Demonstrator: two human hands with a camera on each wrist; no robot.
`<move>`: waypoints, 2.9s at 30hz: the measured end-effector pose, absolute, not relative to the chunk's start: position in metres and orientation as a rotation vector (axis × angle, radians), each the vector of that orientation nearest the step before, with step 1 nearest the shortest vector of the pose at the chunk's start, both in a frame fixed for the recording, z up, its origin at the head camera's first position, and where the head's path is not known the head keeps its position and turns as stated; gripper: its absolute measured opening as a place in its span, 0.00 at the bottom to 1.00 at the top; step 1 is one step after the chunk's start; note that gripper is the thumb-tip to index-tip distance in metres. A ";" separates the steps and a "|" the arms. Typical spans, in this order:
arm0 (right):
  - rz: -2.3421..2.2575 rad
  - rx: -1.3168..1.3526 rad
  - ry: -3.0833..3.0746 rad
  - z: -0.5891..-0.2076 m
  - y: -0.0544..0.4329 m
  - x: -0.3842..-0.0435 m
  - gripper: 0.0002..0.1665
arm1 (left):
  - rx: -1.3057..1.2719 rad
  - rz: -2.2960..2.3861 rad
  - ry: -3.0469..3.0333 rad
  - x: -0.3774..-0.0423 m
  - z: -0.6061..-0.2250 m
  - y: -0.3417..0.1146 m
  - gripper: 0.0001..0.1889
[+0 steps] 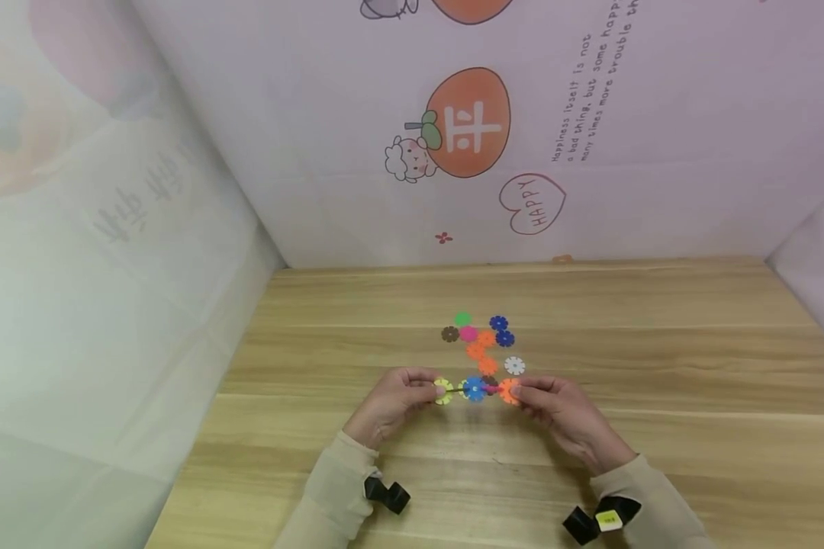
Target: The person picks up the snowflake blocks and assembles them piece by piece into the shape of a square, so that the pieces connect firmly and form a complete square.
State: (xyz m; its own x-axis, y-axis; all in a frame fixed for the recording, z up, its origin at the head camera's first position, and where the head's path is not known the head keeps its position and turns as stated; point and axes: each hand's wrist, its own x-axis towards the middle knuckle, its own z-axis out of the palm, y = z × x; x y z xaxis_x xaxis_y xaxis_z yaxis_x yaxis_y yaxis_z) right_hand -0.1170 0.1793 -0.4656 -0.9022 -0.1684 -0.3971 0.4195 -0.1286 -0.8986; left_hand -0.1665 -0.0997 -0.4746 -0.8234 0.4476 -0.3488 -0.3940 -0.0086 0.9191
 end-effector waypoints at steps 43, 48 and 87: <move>-1.695 -0.167 1.980 -0.456 0.182 -0.125 0.18 | 0.433 1.414 2.048 -0.152 -0.465 -0.069 0.13; -1.694 -0.162 1.981 -0.458 0.179 -0.126 0.19 | 0.418 1.434 2.046 -0.150 -0.465 -0.060 0.09; -1.286 -0.215 2.725 -0.491 0.170 -0.147 0.17 | 0.133 1.585 1.998 -0.154 -0.488 -0.078 0.13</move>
